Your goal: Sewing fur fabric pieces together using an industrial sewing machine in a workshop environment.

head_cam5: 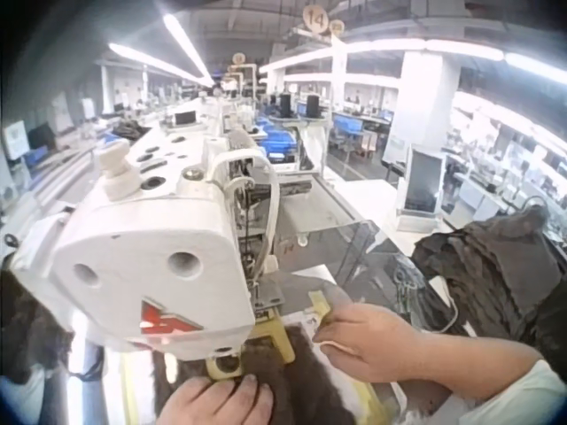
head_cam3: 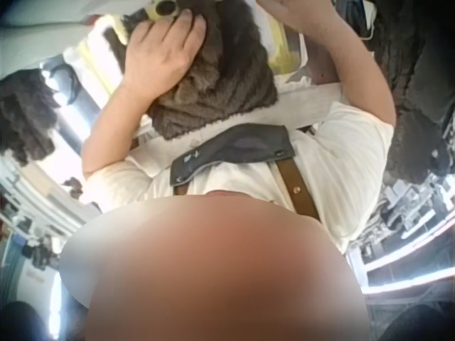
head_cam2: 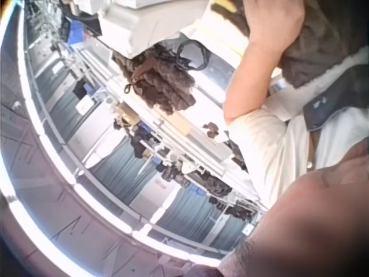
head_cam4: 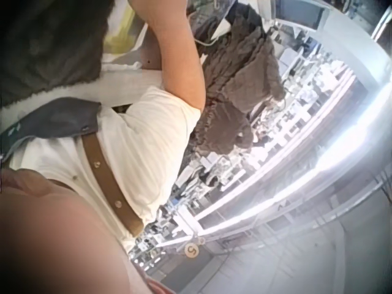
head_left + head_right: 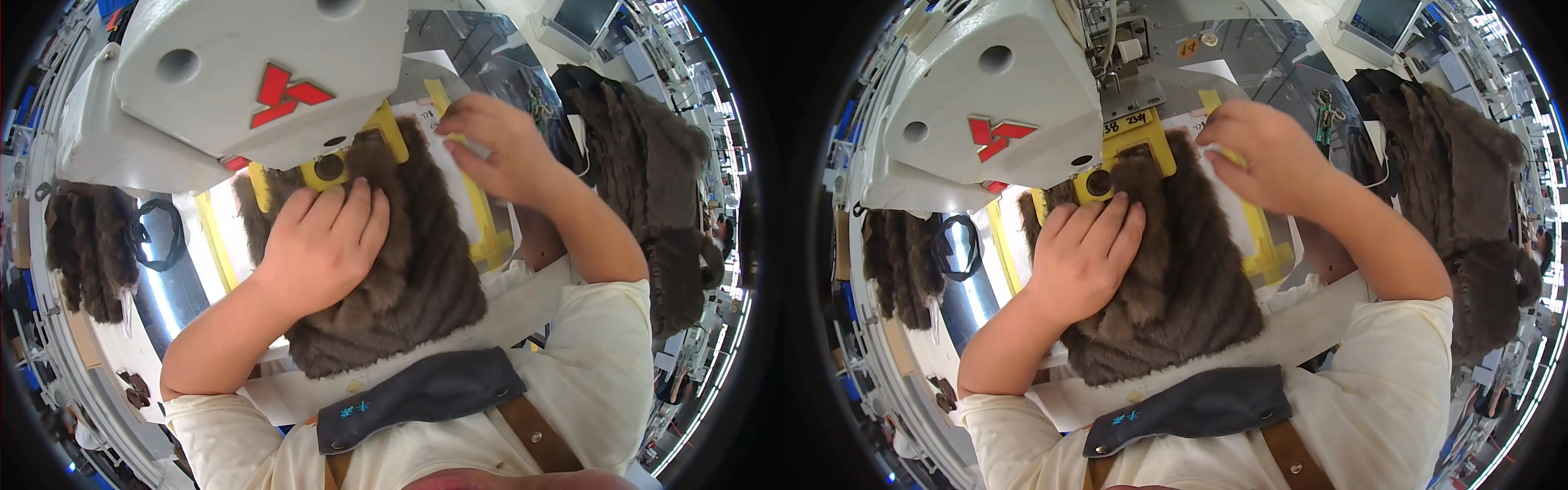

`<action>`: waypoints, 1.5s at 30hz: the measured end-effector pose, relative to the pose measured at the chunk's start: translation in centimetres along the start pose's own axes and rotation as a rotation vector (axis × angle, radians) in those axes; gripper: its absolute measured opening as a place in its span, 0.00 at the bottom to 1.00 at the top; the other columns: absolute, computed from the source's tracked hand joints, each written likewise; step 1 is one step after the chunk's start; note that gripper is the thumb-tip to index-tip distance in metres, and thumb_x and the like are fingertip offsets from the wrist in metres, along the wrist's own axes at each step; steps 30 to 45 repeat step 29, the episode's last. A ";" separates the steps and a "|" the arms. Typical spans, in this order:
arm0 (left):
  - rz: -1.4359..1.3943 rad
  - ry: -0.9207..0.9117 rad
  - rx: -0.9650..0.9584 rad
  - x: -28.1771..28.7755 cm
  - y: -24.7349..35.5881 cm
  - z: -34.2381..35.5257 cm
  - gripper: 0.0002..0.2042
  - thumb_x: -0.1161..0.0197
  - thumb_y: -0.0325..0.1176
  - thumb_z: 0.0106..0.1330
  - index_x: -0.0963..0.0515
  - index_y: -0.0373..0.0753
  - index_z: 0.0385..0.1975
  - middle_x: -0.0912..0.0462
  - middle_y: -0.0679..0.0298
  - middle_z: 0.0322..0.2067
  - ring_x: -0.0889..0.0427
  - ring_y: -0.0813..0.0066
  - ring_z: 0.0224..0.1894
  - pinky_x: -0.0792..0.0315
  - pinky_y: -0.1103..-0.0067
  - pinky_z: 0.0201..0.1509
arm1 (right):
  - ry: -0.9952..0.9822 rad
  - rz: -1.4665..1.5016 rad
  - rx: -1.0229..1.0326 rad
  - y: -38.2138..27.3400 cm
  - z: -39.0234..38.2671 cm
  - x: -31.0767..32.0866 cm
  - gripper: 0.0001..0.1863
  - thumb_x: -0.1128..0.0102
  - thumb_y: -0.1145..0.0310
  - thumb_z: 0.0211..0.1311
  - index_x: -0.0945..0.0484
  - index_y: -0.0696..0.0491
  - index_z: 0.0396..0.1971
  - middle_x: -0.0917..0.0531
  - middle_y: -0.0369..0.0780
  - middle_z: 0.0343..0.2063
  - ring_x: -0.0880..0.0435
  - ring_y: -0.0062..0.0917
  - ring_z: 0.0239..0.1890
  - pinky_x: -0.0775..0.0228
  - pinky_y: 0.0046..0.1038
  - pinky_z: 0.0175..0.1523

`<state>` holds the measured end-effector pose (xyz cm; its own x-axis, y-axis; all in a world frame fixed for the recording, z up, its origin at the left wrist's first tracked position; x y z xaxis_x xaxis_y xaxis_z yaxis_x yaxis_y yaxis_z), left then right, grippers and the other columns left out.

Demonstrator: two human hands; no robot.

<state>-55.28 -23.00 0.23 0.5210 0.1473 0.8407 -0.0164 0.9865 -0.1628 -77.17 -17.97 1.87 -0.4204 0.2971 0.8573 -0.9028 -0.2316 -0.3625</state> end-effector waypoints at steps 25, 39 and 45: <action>-0.066 -0.228 0.337 -3.7 -0.4 2.7 0.17 0.40 0.31 0.57 0.18 0.39 0.48 0.16 0.55 0.55 0.20 0.67 0.38 0.27 0.71 0.42 | -0.164 0.004 0.287 -0.4 2.6 -3.8 0.22 0.36 0.74 0.50 0.14 0.53 0.49 0.15 0.36 0.53 0.19 0.34 0.51 0.25 0.36 0.61; -0.049 -0.235 0.221 -3.1 0.5 2.6 0.19 0.40 0.33 0.55 0.19 0.37 0.47 0.15 0.53 0.53 0.19 0.65 0.39 0.26 0.70 0.43 | -0.160 0.021 0.263 -0.8 2.3 -3.9 0.23 0.36 0.75 0.49 0.14 0.52 0.49 0.16 0.36 0.54 0.19 0.35 0.52 0.25 0.36 0.62; -0.049 -0.235 0.221 -3.1 0.5 2.6 0.19 0.40 0.33 0.55 0.19 0.37 0.47 0.15 0.53 0.53 0.19 0.65 0.39 0.26 0.70 0.43 | -0.160 0.021 0.263 -0.8 2.3 -3.9 0.23 0.36 0.75 0.49 0.14 0.52 0.49 0.16 0.36 0.54 0.19 0.35 0.52 0.25 0.36 0.62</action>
Point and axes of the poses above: each hand's wrist, its own z-axis towards the middle knuckle, its own x-axis out of the back of the hand, y = z × x, the point moved 6 cm from there along z, towards the middle knuckle
